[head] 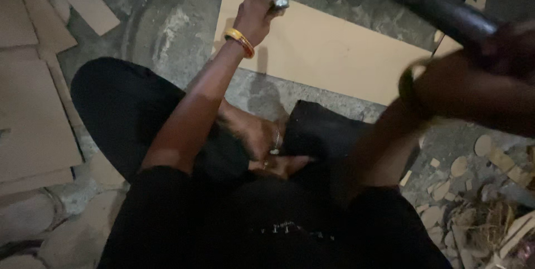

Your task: The person sits on the workshop floor and cuts circular holes and slots into cardboard sheets using shears. They use a hammer and punch to punch holes in the cardboard, then resume cutting and trimming pieces, working the sheets on their lap.

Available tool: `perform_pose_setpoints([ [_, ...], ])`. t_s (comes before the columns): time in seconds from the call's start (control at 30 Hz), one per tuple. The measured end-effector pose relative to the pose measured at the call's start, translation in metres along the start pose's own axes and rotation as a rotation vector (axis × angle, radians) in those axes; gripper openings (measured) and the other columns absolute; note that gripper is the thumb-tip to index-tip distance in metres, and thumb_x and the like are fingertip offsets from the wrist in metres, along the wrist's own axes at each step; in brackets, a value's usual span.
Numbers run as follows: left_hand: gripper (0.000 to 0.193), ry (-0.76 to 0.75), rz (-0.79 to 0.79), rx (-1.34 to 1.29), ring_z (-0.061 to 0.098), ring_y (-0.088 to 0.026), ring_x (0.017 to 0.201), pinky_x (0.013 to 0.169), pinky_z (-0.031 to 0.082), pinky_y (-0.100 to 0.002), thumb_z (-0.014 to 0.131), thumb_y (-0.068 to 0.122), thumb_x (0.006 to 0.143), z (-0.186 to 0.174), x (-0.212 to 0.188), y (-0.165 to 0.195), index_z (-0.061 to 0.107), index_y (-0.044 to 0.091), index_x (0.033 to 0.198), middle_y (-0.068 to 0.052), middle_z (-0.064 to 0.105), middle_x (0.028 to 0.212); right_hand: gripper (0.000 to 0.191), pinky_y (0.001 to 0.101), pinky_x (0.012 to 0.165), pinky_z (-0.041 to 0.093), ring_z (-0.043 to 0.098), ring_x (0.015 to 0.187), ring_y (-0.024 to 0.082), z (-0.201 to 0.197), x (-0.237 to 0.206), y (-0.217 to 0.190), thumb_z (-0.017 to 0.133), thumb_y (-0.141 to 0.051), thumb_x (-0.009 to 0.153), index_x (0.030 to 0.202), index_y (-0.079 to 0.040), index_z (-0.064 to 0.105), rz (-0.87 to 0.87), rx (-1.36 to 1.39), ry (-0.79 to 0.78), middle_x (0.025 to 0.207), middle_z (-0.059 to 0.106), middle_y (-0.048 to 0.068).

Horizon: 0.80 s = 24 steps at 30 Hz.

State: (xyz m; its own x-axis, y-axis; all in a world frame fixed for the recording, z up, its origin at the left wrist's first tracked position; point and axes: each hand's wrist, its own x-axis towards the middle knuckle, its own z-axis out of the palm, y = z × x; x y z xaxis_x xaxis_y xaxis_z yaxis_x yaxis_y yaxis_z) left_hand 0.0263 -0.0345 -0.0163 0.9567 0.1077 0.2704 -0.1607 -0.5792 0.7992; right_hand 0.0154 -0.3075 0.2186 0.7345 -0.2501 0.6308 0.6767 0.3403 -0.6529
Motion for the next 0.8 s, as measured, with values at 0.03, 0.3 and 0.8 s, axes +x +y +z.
perform_pose_setpoints([
  [0.03,0.011,-0.035,-0.019,0.015,0.071,-0.036,0.077,0.068,0.055,-0.046,0.068,0.016,0.100,0.000,0.001,0.001,0.072,0.009,0.108,-0.015,0.073,0.086,0.021,0.0324,0.061,0.053,0.063,0.069,0.020,0.012,-0.012,0.006,0.061,-0.018,0.108,0.110,0.002,0.057,-0.006,-0.004,0.003,0.084,0.062,0.013],
  [0.3,0.021,0.072,0.012,-0.252,0.078,-0.023,0.090,0.080,0.062,-0.038,0.060,-0.003,0.094,-0.021,0.003,-0.023,0.075,0.009,0.103,-0.011,0.079,0.096,0.020,0.0297,0.037,0.030,0.040,0.043,0.009,-0.035,-0.205,0.022,0.061,-0.021,0.102,0.092,-0.007,0.051,1.275,-0.669,-0.281,0.060,0.045,-0.001],
  [0.8,0.010,-0.197,-0.082,-0.941,0.074,-0.024,0.106,0.095,0.061,-0.039,0.065,-0.007,0.100,-0.009,0.012,-0.045,0.068,0.002,0.104,-0.010,0.074,0.104,0.028,0.0266,0.037,0.034,0.041,0.043,0.008,-0.063,-0.224,0.011,0.062,-0.023,0.105,0.085,-0.009,0.049,1.375,-0.585,-0.188,0.059,0.045,-0.001],
])
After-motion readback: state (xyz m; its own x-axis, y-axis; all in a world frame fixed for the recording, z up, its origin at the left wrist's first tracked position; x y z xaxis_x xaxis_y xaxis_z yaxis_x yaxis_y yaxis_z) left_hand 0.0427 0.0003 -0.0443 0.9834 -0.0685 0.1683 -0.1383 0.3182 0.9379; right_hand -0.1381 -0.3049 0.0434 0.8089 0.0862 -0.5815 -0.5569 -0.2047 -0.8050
